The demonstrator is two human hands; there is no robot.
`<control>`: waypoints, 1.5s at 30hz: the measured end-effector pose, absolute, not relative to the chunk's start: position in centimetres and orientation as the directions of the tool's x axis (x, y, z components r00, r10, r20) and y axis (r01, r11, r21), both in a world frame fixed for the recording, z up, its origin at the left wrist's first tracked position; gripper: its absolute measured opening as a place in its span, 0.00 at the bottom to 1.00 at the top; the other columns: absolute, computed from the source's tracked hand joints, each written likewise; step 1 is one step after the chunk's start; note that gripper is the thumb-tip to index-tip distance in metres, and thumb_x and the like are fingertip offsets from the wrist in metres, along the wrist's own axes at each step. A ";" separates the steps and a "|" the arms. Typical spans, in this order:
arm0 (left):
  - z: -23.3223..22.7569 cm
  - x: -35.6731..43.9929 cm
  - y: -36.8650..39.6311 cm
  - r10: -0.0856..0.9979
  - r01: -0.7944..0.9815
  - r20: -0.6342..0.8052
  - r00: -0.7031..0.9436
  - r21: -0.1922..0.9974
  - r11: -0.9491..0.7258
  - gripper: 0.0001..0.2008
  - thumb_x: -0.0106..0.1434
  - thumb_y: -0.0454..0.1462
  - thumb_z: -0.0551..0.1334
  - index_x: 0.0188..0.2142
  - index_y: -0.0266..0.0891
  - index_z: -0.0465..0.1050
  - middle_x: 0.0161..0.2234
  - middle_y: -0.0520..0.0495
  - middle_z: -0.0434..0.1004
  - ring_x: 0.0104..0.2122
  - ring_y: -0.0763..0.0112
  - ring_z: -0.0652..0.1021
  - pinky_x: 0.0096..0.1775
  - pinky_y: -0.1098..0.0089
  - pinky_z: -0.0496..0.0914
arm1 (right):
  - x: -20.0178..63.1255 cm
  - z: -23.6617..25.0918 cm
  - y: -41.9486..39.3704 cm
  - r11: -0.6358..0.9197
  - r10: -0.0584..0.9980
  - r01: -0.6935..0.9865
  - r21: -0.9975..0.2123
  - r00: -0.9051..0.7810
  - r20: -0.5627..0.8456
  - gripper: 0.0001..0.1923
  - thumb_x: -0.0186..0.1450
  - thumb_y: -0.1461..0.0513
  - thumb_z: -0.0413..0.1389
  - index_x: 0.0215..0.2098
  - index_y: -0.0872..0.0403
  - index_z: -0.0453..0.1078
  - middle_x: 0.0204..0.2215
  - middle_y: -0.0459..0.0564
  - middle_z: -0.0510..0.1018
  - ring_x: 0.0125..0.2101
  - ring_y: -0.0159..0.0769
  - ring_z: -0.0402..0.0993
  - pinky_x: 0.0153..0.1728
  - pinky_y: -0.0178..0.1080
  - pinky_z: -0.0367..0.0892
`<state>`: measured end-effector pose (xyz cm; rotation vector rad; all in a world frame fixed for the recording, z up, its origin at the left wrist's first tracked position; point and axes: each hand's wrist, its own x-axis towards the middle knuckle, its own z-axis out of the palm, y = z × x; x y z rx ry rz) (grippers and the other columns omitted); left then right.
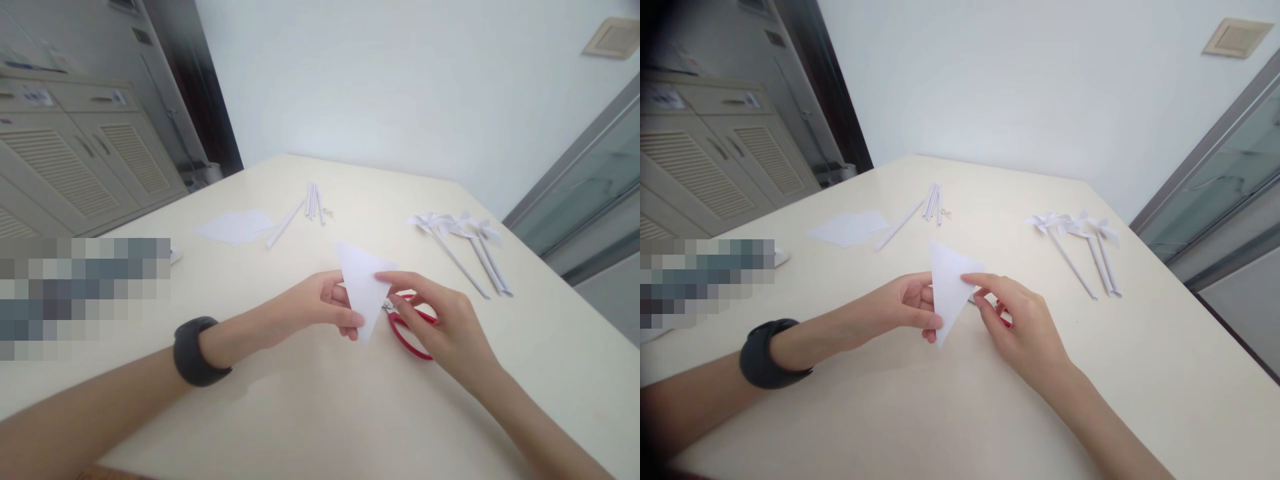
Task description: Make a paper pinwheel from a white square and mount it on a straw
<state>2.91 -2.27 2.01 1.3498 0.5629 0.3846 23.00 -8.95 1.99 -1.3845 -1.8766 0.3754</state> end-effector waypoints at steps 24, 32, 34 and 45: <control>3.2 2.8 -2.6 0.781 0.097 0.045 0.623 0.986 -0.134 0.05 0.61 0.38 0.62 0.31 0.38 0.70 0.23 0.55 0.67 0.23 0.78 0.67 0.27 0.74 0.62 | 22.7 4.0 -9.7 -0.089 0.963 0.351 -0.932 -0.210 -0.171 0.11 0.64 0.55 0.52 0.28 0.52 0.64 0.17 0.37 0.53 0.18 0.26 0.45 0.19 0.34 0.42; 2.7 3.3 -3.3 0.717 0.144 -0.047 0.695 0.987 -0.075 0.05 0.60 0.38 0.62 0.34 0.38 0.71 0.26 0.53 0.69 0.25 0.76 0.68 0.28 0.74 0.63 | 22.3 2.4 -9.4 0.053 0.957 0.371 -0.927 -0.283 -0.059 0.14 0.65 0.58 0.51 0.23 0.53 0.55 0.16 0.37 0.49 0.18 0.25 0.44 0.19 0.33 0.42; 2.4 3.4 -3.5 0.710 0.130 -0.042 0.703 0.989 -0.071 0.05 0.60 0.38 0.61 0.33 0.38 0.71 0.27 0.52 0.70 0.27 0.75 0.69 0.29 0.73 0.64 | 22.0 2.3 -9.5 0.084 0.952 0.414 -0.906 -0.301 -0.049 0.14 0.64 0.60 0.51 0.22 0.53 0.55 0.17 0.37 0.49 0.18 0.26 0.46 0.19 0.33 0.44; 1.8 3.5 -3.3 0.665 0.068 -0.126 0.736 0.991 0.112 0.05 0.58 0.36 0.64 0.29 0.36 0.70 0.26 0.53 0.71 0.27 0.77 0.69 0.31 0.74 0.62 | 21.5 1.8 -9.8 0.128 0.941 0.569 -0.812 -0.328 -0.081 0.13 0.62 0.63 0.51 0.22 0.52 0.54 0.18 0.39 0.54 0.22 0.29 0.52 0.20 0.32 0.48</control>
